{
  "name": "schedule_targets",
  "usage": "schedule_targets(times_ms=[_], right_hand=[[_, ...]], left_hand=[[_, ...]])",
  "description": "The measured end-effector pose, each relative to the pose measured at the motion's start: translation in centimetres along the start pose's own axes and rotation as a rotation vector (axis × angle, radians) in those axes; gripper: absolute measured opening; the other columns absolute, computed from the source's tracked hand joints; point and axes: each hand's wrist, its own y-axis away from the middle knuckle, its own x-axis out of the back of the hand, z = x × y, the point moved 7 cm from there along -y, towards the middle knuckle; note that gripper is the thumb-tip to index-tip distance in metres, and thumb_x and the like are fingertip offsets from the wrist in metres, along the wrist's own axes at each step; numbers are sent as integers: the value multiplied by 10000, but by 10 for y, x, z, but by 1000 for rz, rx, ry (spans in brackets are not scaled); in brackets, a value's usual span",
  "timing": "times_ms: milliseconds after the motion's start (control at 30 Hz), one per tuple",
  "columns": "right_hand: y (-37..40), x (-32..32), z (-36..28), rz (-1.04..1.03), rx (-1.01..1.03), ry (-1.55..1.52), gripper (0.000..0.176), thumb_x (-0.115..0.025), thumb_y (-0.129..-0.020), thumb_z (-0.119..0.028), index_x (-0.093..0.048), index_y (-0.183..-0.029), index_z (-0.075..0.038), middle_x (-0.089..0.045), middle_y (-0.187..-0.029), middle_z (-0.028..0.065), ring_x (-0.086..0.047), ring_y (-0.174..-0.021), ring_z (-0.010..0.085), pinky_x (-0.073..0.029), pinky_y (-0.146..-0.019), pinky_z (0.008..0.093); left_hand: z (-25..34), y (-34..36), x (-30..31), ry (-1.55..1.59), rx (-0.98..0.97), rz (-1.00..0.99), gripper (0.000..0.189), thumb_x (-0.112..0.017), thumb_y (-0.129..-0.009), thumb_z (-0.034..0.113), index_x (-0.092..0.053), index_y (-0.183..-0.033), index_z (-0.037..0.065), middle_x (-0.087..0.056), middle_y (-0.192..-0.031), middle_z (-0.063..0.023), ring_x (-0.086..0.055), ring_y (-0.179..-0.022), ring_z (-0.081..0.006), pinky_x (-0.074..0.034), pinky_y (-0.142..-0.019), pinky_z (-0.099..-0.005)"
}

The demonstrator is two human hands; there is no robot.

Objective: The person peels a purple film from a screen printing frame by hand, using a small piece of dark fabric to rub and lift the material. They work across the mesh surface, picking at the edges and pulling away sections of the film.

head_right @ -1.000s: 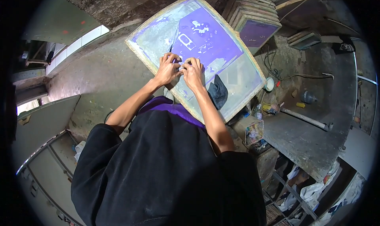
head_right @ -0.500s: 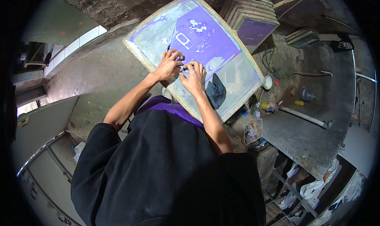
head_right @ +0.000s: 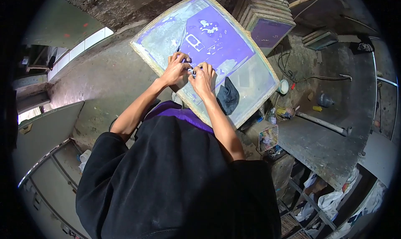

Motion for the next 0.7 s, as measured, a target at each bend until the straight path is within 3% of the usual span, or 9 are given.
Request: schedule_targets(times_ms=[200, 300, 433, 700], right_hand=[[-12, -1, -7, -138, 61, 167, 266, -781, -739, -159, -749, -969, -30, -604, -1102, 115, -549, -1119, 321, -407, -957, 476], [-13, -5, -14, -168, 275, 217, 270, -778, -759, -141, -749, -1002, -26, -599, -1089, 130, -565, -1098, 324, -422, -941, 478], [-12, 6, -5, -244, 314, 54, 217, -750, -804, -106, -737, -997, -8, -601, -1096, 129, -563, -1097, 307, -425, -954, 462], [-10, 5, -17, -262, 454, 142, 159, -685, -871, -78, -701, -998, 18, -592, -1086, 134, -569, -1111, 313, -438, -961, 464]], left_hand=[[-3, 1, -4, -23, 4, -12, 283, -816, -775, 205, -777, -1020, 71, -558, -1314, -83, -396, -1348, -354, -309, -1077, -531], [-3, 2, -3, -22, 6, -14, 285, -816, -774, 203, -775, -1020, 65, -556, -1310, -87, -400, -1344, -356, -310, -1076, -529], [-4, 3, 0, 21, -3, 1, 297, -817, -771, 201, -771, -1027, 59, -555, -1307, -92, -404, -1340, -358, -313, -1072, -525], [-3, 4, 1, -9, 1, -19, 308, -818, -774, 207, -771, -1046, 70, -555, -1304, -93, -405, -1338, -358, -312, -1074, -524]])
